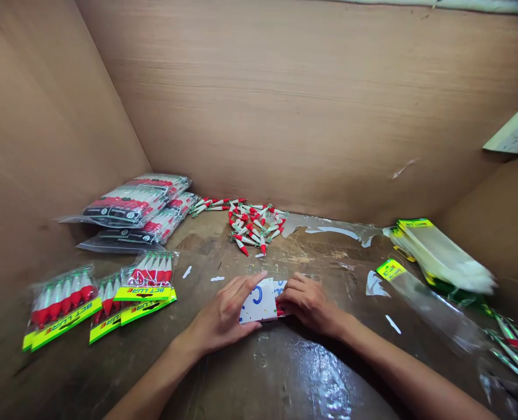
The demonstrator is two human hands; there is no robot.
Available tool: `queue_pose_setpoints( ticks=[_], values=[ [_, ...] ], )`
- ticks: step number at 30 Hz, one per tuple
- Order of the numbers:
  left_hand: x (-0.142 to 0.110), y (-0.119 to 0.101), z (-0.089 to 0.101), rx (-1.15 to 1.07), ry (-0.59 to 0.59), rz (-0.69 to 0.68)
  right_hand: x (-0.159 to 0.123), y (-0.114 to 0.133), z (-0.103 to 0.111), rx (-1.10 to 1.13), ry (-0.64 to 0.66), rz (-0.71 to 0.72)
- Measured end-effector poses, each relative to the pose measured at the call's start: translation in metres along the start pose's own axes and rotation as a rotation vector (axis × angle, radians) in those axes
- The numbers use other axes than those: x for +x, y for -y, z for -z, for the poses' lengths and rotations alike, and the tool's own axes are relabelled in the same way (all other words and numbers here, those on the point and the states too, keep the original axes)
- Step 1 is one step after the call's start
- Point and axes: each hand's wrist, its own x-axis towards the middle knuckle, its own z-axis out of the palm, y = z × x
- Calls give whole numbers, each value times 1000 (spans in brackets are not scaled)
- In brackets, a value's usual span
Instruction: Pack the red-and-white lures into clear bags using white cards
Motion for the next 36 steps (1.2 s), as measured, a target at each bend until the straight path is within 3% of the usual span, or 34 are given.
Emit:
queue_pose_setpoints(
  ticks=[4, 7, 11, 15, 18, 21, 25, 28, 32, 36],
  values=[
    [-1, -2, 1, -1, 34, 22, -1, -1, 5, 84, 78, -14],
    [-2, -2, 2, -4, 36, 31, 9, -7, 14, 129, 35, -122],
    [-3, -2, 3, -4, 44, 21, 55, -21, 17, -15, -102, -377],
    [-5, -2, 2, 18, 37, 31, 109, -28, -4, -202, -90, -532],
    [-7, -1, 2, 24, 33, 31, 131, -36, -18, -140, -88, -640],
    [-9, 0, 2, 29, 41, 22, 142, -50, -16, -57, -175, -670],
    [-9, -1, 3, 29, 44, 35, 152, -72, 6, 168, -308, -662],
    [-9, -1, 3, 32, 43, 47, 150, -77, 20, 422, -330, -626],
    [-10, 2, 2, 55, 41, 47, 123, -65, 30, 719, -319, -589],
    [-9, 4, 2, 46, 37, 26, 84, -47, 36, 1186, -309, -584]
  ],
)
